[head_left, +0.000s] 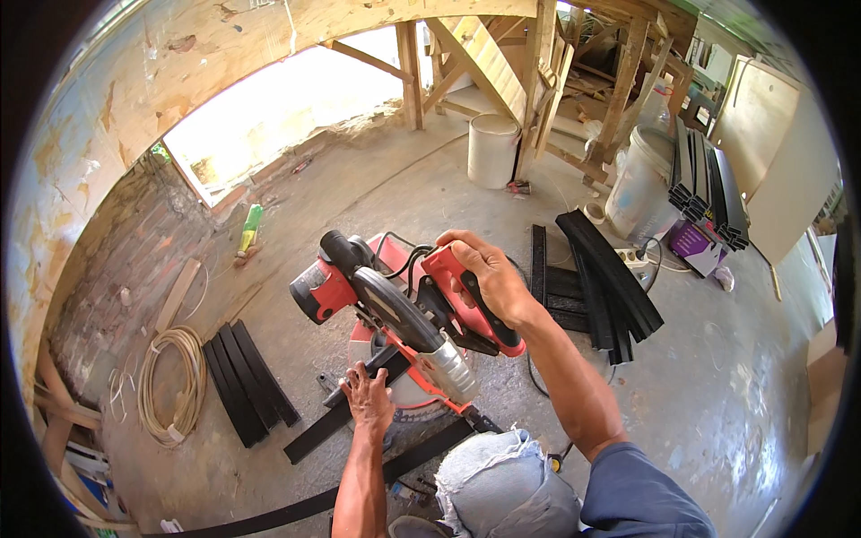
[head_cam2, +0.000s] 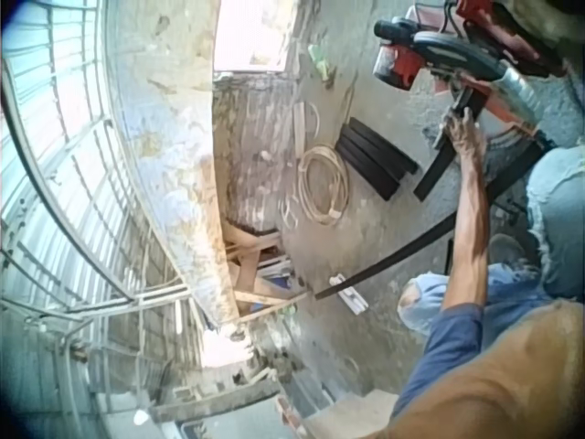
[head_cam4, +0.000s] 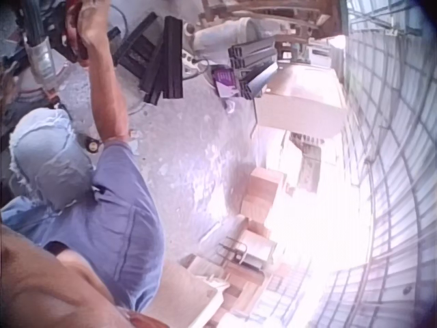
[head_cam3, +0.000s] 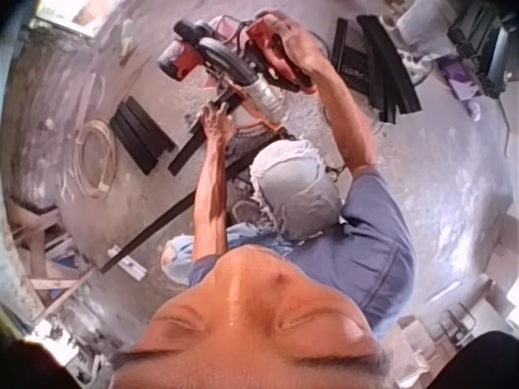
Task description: The person measures a piece of dark wood with a measuring tape, marks it, and then cuts it using a miter saw.
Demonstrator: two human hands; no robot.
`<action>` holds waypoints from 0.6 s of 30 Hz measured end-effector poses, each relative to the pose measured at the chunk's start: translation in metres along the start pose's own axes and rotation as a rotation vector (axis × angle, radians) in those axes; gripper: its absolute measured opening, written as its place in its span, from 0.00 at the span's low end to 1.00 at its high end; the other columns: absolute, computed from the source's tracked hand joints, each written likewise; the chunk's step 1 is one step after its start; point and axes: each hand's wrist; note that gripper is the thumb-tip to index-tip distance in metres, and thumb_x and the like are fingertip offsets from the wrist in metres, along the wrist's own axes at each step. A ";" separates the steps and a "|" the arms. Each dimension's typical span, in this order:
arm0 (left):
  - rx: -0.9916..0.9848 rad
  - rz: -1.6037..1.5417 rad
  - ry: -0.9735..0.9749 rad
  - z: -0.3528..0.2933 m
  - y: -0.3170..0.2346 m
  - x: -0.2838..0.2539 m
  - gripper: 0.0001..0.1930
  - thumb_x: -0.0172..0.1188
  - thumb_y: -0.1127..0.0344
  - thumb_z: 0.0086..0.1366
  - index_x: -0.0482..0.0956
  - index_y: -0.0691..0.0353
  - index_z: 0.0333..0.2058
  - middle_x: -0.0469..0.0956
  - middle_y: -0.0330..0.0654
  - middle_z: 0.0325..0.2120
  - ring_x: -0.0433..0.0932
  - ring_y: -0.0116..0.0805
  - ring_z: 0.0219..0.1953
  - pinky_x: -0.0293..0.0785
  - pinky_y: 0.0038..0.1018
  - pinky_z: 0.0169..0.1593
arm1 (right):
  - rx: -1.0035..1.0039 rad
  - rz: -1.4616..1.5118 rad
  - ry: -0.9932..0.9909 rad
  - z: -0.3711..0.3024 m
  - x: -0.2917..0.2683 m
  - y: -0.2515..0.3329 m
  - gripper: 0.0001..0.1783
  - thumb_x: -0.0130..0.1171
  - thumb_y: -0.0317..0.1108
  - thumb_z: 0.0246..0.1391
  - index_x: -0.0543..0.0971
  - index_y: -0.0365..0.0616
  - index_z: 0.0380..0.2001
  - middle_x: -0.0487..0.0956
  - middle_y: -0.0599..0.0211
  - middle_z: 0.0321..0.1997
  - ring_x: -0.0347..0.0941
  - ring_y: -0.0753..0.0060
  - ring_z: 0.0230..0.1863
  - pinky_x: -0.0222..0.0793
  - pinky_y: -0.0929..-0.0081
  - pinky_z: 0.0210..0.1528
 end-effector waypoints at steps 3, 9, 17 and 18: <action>0.004 -0.004 -0.020 0.000 0.000 0.001 0.26 0.75 0.64 0.49 0.82 0.45 0.50 0.64 0.47 0.56 0.60 0.50 0.63 0.52 0.49 0.64 | 0.003 -0.009 0.014 0.000 -0.001 0.000 0.23 0.46 0.53 0.73 0.75 0.46 0.54 0.72 0.69 0.23 0.66 0.81 0.21 0.65 0.79 0.24; 0.004 -0.010 -0.016 0.000 0.000 0.000 0.26 0.75 0.64 0.49 0.82 0.45 0.51 0.65 0.47 0.55 0.60 0.49 0.62 0.53 0.48 0.63 | 0.005 -0.003 0.017 0.000 -0.002 -0.002 0.24 0.45 0.54 0.73 0.75 0.47 0.55 0.72 0.69 0.22 0.65 0.81 0.20 0.65 0.79 0.24; 0.015 0.019 -0.034 0.001 0.002 0.004 0.26 0.75 0.64 0.50 0.82 0.47 0.51 0.65 0.47 0.55 0.61 0.49 0.62 0.53 0.48 0.63 | -0.003 -0.006 0.030 -0.002 -0.001 -0.001 0.25 0.45 0.55 0.73 0.74 0.45 0.55 0.72 0.69 0.23 0.64 0.81 0.19 0.63 0.79 0.24; 0.016 0.018 -0.033 0.001 0.002 0.003 0.26 0.75 0.64 0.50 0.82 0.47 0.51 0.65 0.47 0.55 0.61 0.49 0.62 0.53 0.48 0.63 | -0.003 -0.006 0.029 -0.002 -0.001 -0.001 0.25 0.45 0.55 0.73 0.74 0.45 0.55 0.72 0.69 0.23 0.64 0.81 0.19 0.63 0.79 0.24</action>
Point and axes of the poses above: each hand's wrist, its own z-axis towards the middle knuckle, its own x-axis out of the palm, y = z × x
